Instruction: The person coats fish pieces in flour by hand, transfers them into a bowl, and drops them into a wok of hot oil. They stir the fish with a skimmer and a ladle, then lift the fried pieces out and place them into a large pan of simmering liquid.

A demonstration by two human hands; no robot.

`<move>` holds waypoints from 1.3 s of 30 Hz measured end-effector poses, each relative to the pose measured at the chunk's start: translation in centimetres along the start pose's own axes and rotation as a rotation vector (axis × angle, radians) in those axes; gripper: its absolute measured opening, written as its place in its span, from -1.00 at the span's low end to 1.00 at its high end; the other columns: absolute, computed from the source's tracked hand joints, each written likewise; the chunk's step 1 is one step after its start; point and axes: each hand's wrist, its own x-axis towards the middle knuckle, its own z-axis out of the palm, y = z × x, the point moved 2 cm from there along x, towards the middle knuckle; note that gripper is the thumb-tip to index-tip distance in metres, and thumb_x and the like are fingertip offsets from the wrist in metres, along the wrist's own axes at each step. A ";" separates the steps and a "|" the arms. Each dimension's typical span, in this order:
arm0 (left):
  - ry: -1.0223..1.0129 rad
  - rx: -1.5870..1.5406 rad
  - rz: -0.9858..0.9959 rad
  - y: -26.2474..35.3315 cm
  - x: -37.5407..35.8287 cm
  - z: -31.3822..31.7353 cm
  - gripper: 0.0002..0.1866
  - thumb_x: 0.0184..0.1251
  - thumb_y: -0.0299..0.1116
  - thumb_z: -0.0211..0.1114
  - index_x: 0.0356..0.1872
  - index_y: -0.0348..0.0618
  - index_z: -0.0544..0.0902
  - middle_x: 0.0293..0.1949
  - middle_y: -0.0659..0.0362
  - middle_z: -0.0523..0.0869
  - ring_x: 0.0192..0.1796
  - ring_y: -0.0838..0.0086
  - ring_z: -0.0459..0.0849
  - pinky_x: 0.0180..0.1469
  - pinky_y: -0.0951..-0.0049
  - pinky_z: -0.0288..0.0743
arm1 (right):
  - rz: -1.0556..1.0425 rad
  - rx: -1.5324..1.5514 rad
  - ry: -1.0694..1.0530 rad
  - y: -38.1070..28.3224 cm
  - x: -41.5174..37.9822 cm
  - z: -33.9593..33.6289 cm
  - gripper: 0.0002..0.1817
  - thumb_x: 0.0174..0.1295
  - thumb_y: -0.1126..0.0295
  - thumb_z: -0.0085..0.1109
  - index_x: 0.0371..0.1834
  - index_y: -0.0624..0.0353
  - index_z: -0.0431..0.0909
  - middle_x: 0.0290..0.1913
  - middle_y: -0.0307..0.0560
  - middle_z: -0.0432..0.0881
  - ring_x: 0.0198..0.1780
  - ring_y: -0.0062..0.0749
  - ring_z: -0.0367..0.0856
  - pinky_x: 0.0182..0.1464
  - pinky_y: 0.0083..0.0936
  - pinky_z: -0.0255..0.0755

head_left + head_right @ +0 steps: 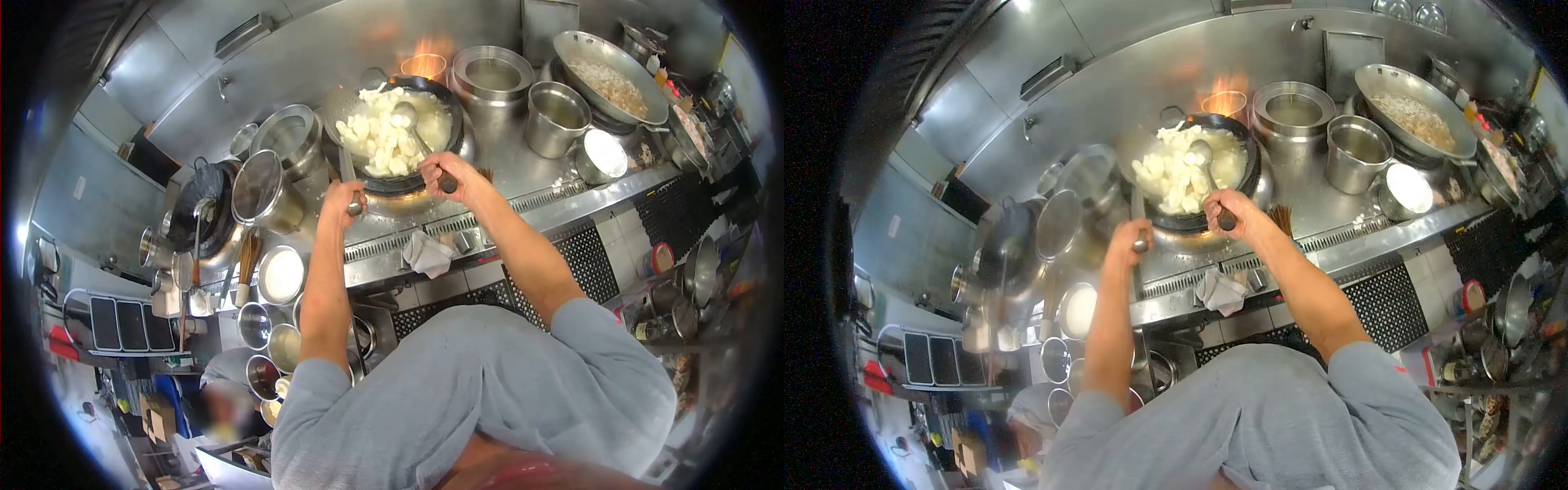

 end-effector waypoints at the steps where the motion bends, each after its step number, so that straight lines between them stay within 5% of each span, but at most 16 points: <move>1: 0.002 0.001 -0.010 0.2 -0.4 0.3 -0.73 0.05 -0.58 0.17 -0.25 -0.42 0.31 -0.66 0.06 0.45 -0.68 0.37 0.45 -0.71 0.34 0.36 | 0.006 0.007 0.005 -0.1 -0.2 0.0 -0.73 0.20 0.48 -0.12 -0.68 0.01 0.24 -0.76 -0.43 0.28 -0.75 -0.72 0.22 -0.65 -0.69 0.21; 3: 0.027 0.110 0.055 1.2 -1.3 1.2 -0.60 0.02 -0.60 0.17 -0.14 -0.41 0.19 -0.61 0.06 0.45 -0.67 0.39 0.46 -0.74 0.35 0.34 | -0.074 -0.101 -0.007 -0.6 -0.4 0.2 -0.73 0.19 0.49 -0.11 -0.67 0.01 0.23 -0.76 -0.41 0.27 -0.74 -0.71 0.22 -0.66 -0.68 0.20; 11: 0.004 0.270 0.160 3.2 -1.4 3.8 -0.57 -0.01 -0.60 0.16 -0.12 -0.42 0.20 -0.55 0.08 0.44 -0.69 0.44 0.44 -0.75 0.39 0.34 | -0.192 -0.185 0.062 -1.9 -2.3 2.3 -0.78 0.17 0.51 -0.07 -0.63 0.04 0.25 -0.70 -0.36 0.29 -0.71 -0.68 0.25 -0.66 -0.64 0.21; 19: 0.154 0.455 0.214 3.3 -6.2 4.6 -0.64 -0.06 -0.54 0.18 -0.19 -0.45 0.33 -0.53 0.03 0.49 -0.65 0.43 0.50 -0.71 0.42 0.35 | -0.209 -0.413 0.134 -0.1 -5.8 1.1 -0.79 0.10 0.50 0.02 -0.67 0.11 0.29 -0.71 -0.32 0.29 -0.73 -0.62 0.27 -0.68 -0.57 0.22; 22: 0.133 0.516 0.266 2.6 -6.6 3.8 -0.60 -0.05 -0.51 0.18 -0.16 -0.47 0.32 -0.54 0.05 0.50 -0.64 0.44 0.51 -0.69 0.43 0.36 | -0.234 -0.493 0.208 1.0 -7.5 0.6 -0.91 0.07 0.50 0.05 -0.38 0.20 0.36 -0.66 -0.32 0.31 -0.72 -0.61 0.28 -0.69 -0.58 0.20; 24: 0.138 0.513 0.263 2.6 -7.1 3.7 -0.60 -0.04 -0.50 0.18 -0.15 -0.48 0.32 -0.53 0.04 0.50 -0.65 0.44 0.51 -0.68 0.43 0.36 | -0.245 -0.542 0.193 1.5 -8.0 0.2 -0.67 0.08 0.49 0.06 -0.06 0.22 0.28 -0.61 -0.32 0.33 -0.71 -0.63 0.28 -0.69 -0.62 0.19; 25: 0.136 0.515 0.261 2.5 -7.3 3.6 -0.59 -0.04 -0.49 0.18 -0.15 -0.48 0.32 -0.52 0.04 0.51 -0.65 0.44 0.51 -0.67 0.43 0.36 | -0.240 -0.544 0.193 1.9 -8.2 0.2 -0.67 0.08 0.49 0.06 -0.06 0.22 0.28 -0.61 -0.32 0.33 -0.71 -0.63 0.28 -0.69 -0.62 0.19; 27: 0.150 0.521 0.245 2.2 -7.1 3.1 -0.59 -0.03 -0.49 0.18 -0.14 -0.48 0.31 -0.52 0.04 0.51 -0.65 0.44 0.50 -0.68 0.43 0.36 | -0.267 -0.336 0.198 2.5 -8.5 0.1 -0.69 0.11 0.52 0.03 -0.06 0.23 0.29 -0.61 -0.40 0.29 -0.73 -0.70 0.21 -0.71 -0.71 0.07; 34: 0.132 0.404 0.225 2.7 -7.7 3.4 -0.58 0.00 -0.54 0.16 -0.09 -0.45 0.27 -0.55 0.06 0.49 -0.67 0.46 0.49 -0.71 0.43 0.32 | -0.208 0.070 -0.019 2.5 -8.1 -2.6 -0.77 0.13 0.49 0.02 -0.14 0.18 0.32 -0.62 -0.38 0.30 -0.70 -0.70 0.26 -0.68 -0.68 0.17; 37: 0.071 0.368 0.223 2.7 -8.3 4.0 -0.60 0.01 -0.55 0.15 -0.11 -0.45 0.27 -0.54 0.08 0.47 -0.68 0.47 0.48 -0.71 0.43 0.33 | -0.222 -0.179 0.116 2.6 -9.3 -1.9 -0.80 0.10 0.47 0.04 -0.20 0.20 0.34 -0.61 -0.36 0.33 -0.70 -0.67 0.29 -0.69 -0.67 0.17; 39: 0.088 0.384 0.220 3.0 -8.8 4.5 -0.61 0.01 -0.55 0.16 -0.12 -0.44 0.27 -0.54 0.08 0.47 -0.68 0.47 0.47 -0.71 0.44 0.33 | -0.297 -0.744 0.373 1.8 -10.1 -2.2 -0.80 0.07 0.48 0.01 -0.21 0.21 0.34 -0.64 -0.37 0.31 -0.75 -0.65 0.26 -0.74 -0.66 0.14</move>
